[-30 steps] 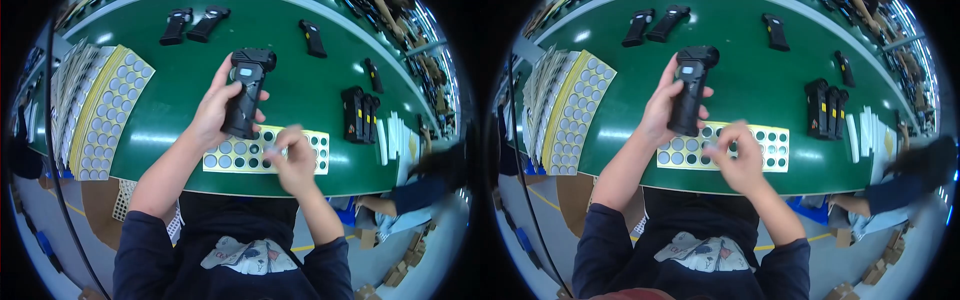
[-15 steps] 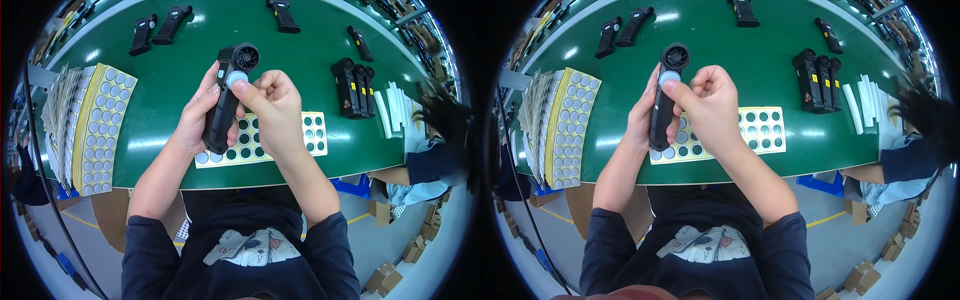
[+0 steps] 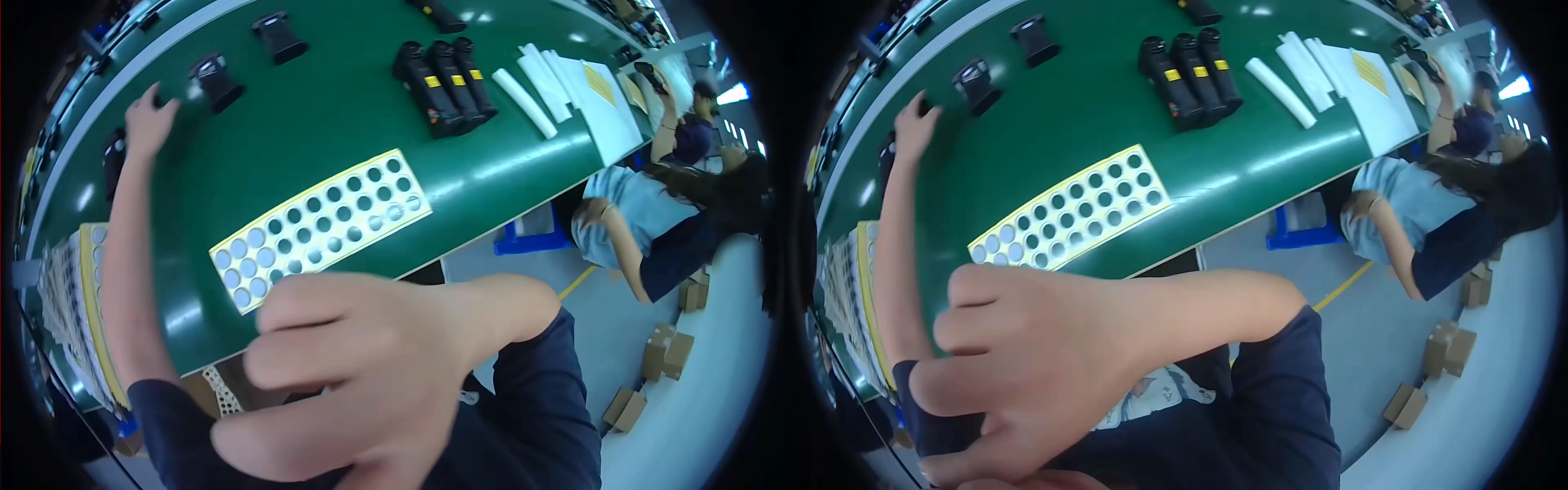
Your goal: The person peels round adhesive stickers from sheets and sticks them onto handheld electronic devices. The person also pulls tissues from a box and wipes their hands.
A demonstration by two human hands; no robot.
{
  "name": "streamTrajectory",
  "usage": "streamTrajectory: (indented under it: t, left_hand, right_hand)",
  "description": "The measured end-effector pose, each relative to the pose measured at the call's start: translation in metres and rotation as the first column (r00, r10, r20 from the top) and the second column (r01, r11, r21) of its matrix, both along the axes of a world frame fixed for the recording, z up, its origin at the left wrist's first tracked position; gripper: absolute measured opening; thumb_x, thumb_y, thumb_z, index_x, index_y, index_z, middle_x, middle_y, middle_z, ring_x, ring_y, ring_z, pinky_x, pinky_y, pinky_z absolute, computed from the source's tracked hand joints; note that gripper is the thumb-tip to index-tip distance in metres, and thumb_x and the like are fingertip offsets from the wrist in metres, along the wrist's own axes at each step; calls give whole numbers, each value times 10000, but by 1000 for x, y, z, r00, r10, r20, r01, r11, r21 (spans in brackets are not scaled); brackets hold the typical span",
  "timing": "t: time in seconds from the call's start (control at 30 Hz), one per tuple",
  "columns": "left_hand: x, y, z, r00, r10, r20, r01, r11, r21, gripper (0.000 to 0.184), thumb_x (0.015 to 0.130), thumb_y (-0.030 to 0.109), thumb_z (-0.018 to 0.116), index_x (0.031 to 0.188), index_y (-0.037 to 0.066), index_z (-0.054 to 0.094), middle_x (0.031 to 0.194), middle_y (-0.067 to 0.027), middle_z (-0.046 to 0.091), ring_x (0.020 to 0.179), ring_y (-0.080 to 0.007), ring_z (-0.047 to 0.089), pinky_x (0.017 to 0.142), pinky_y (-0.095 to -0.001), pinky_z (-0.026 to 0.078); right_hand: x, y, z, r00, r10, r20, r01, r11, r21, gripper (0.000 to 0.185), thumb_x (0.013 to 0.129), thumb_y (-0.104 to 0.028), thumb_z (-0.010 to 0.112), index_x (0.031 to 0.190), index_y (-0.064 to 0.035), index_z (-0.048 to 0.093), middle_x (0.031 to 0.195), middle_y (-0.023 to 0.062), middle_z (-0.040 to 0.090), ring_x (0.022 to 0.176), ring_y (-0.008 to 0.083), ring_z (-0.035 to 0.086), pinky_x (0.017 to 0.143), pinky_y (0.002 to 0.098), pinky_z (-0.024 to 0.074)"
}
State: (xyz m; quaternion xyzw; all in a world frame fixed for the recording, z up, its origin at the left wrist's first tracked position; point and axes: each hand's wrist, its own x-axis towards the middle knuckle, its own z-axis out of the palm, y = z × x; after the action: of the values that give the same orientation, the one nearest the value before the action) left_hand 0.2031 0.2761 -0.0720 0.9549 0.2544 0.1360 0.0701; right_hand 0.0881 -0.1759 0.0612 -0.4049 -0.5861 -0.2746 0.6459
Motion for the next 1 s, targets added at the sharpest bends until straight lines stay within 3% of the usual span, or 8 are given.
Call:
streamTrajectory:
  t: [0.13, 0.23, 0.3, 0.4, 0.5, 0.7, 0.8, 1.0]
  left_hand:
    - [-58, 14, -27, 921, 365, -138, -206, 756, 621, 757, 963, 437, 550, 1609, 160, 268, 1629, -211, 298, 1502, -400, 299, 1151, -595, 322]
    - [-61, 3, -8, 899, 380, -219, -351, 923, 161, 776, 990, 415, 525, 1626, 159, 163, 1453, -272, 525, 1366, -435, 500, 1050, -596, 445]
    - [-59, 17, -11, 926, 311, -216, -297, 950, 94, 775, 991, 362, 538, 1613, 146, 129, 1414, -327, 535, 1278, -486, 558, 1052, -564, 459]
    - [-72, -22, -1, 959, 119, 257, -56, 970, -237, 1134, 870, 250, 758, 1605, -10, -66, 1320, -331, 594, 1183, -405, 633, 975, -494, 501]
    - [-111, -141, 62, 853, 208, 479, 309, 540, -783, 1243, 793, 123, 786, 1594, -7, -155, 1087, -190, 645, 841, -224, 643, 770, -358, 548]
    - [-130, -254, -12, 736, -56, 675, 554, 623, -553, 1236, 783, -8, 702, 1615, 129, -201, 1062, -124, 577, 770, -153, 636, 671, -293, 535]
    - [-145, -252, 17, 829, 181, 529, 537, 2, -843, 1169, 828, -50, 633, 1630, 215, -175, 1016, -98, 546, 659, -142, 616, 657, -296, 562]
    - [-159, -223, 8, 801, 285, 526, 543, 23, -840, 1144, 804, -71, 599, 1646, 248, -107, 987, -92, 535, 642, -158, 616, 581, -323, 571]
  right_hand:
    - [22, -66, 2, 997, 63, 40, -51, 967, -249, 181, 795, -130, 735, 972, -163, 726, 892, 20, 623, 621, 172, 494, 600, 326, 356]
    - [27, -60, -31, 999, -34, 29, 44, 835, -548, 217, 790, -104, 708, 1004, -141, 719, 839, 5, 575, 677, 189, 518, 651, 335, 373]
    - [35, -17, -86, 997, -76, 13, 62, 685, -726, 218, 785, -91, 704, 1002, -112, 696, 842, 23, 590, 810, 229, 606, 714, 380, 404]
    - [38, 7, -138, 988, -99, 120, 156, 584, -797, 266, 823, -150, 725, 1088, -148, 692, 898, 35, 594, 808, 228, 618, 723, 389, 415]
    - [32, 12, -145, 967, -94, 238, 254, 463, -849, 315, 837, -185, 738, 1149, -164, 691, 889, 41, 585, 804, 226, 613, 717, 388, 418]
    - [38, 23, -150, 960, -33, 278, 260, 470, -843, 431, 810, -227, 771, 1238, -205, 721, 926, 53, 579, 732, 230, 590, 665, 399, 428]
    - [36, 23, -142, 956, -10, 294, 270, 423, -865, 417, 787, -227, 793, 1200, -213, 736, 858, 23, 577, 719, 228, 585, 659, 394, 402]
    - [30, 22, -137, 987, -94, 131, 158, 404, -901, 280, 760, -160, 817, 1017, -121, 713, 902, 73, 600, 840, 274, 585, 725, 400, 404]
